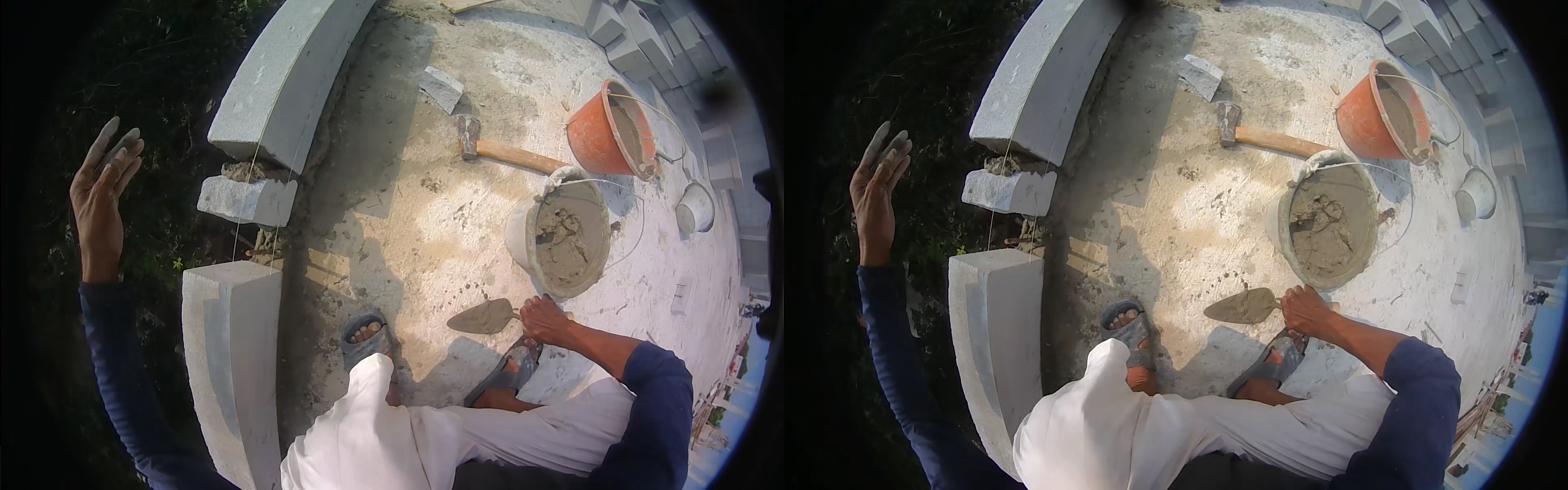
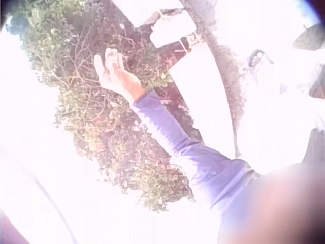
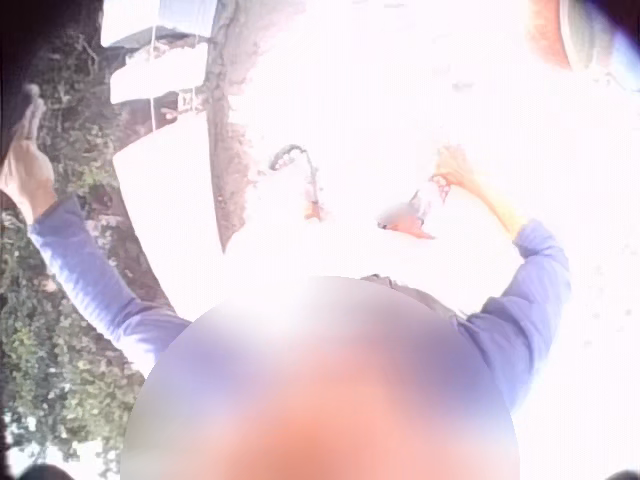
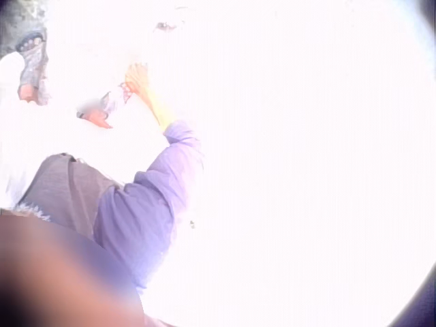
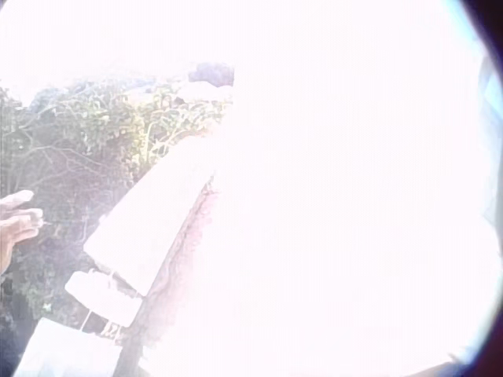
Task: The person places a white brick onto a partially built wall, applies mortar with a trowel, and taps the brick into place with a hammer. They repeat this process by scooping mortar, spreading it on the brick, and setting it along the wall line.
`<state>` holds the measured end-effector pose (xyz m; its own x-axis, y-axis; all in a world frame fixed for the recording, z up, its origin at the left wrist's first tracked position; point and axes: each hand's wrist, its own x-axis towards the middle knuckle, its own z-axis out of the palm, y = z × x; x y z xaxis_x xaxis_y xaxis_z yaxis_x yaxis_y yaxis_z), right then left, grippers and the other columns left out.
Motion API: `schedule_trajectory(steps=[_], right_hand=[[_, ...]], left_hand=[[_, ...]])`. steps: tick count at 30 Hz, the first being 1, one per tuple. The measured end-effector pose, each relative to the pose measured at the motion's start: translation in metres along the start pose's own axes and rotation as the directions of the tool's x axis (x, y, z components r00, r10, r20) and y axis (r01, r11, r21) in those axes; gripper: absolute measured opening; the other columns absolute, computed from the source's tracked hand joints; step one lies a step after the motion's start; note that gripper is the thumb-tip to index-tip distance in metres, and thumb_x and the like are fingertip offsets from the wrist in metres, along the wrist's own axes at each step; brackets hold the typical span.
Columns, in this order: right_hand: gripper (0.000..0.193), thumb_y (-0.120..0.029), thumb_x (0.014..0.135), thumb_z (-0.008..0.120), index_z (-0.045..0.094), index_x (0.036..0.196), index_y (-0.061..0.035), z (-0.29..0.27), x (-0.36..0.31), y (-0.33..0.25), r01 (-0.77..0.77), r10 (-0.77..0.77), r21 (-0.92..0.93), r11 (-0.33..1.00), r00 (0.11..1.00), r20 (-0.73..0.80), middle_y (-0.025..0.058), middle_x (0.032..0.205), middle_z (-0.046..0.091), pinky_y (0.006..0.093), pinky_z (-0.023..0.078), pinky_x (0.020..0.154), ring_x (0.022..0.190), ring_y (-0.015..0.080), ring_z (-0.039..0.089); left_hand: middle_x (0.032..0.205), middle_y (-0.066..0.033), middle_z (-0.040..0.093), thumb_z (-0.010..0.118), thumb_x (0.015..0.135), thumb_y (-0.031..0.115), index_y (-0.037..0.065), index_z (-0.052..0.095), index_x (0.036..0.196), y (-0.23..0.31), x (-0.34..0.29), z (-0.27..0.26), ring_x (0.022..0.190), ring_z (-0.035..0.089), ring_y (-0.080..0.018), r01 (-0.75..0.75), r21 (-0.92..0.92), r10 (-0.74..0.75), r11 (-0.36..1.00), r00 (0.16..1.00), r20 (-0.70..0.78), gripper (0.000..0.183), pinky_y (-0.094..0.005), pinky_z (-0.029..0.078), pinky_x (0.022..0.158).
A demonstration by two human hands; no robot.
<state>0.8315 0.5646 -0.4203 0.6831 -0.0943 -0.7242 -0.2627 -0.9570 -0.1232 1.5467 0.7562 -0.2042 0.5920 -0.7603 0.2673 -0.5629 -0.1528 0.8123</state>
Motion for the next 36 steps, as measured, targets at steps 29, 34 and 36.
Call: schedule_trajectory(steps=[29, 34, 36], right_hand=[[0.012, -0.004, 0.080, 0.067, 0.072, 0.084, 0.0065, -0.198, -0.115, 0.050, -0.549, 0.378, -0.465, 0.694, 0.828, -0.414, 0.0167, 0.081, 0.066, 0.0396, 0.055, 0.067, 0.078, 0.0288, 0.069], [0.018, -0.010, 0.085, 0.066, 0.069, 0.087, 0.0065, -0.202, -0.144, 0.035, -0.511, 0.410, -0.314, 0.800, 0.848, -0.335, 0.0203, 0.082, 0.067, 0.0455, 0.054, 0.071, 0.078, 0.0359, 0.069], [0.022, -0.015, 0.089, 0.063, 0.069, 0.089, 0.0070, -0.213, -0.157, 0.046, -0.632, 0.634, 0.084, 0.770, 0.746, -0.201, 0.0263, 0.087, 0.068, 0.0496, 0.054, 0.075, 0.081, 0.0426, 0.069]], left_hand=[[0.120, -0.0189, 0.072, 0.069, 0.099, 0.034, -0.002, 0.070, 0.125, 0.117, -0.070, 0.116, 0.117, 0.066, -0.0292, -0.119, 0.125, 0.079, 0.985, 0.955, 0.285, 0.045, -0.0455, 0.048, 0.106], [0.120, -0.0195, 0.072, 0.070, 0.098, 0.030, -0.002, 0.071, 0.125, 0.118, -0.073, 0.117, 0.116, 0.067, -0.0315, -0.115, 0.109, 0.076, 0.987, 0.948, 0.309, 0.042, -0.0471, 0.051, 0.103], [0.119, -0.0186, 0.073, 0.070, 0.098, 0.028, -0.002, 0.071, 0.124, 0.122, -0.071, 0.115, 0.115, 0.068, -0.0304, -0.103, 0.140, 0.060, 0.985, 0.958, 0.281, 0.040, -0.0463, 0.051, 0.103]])
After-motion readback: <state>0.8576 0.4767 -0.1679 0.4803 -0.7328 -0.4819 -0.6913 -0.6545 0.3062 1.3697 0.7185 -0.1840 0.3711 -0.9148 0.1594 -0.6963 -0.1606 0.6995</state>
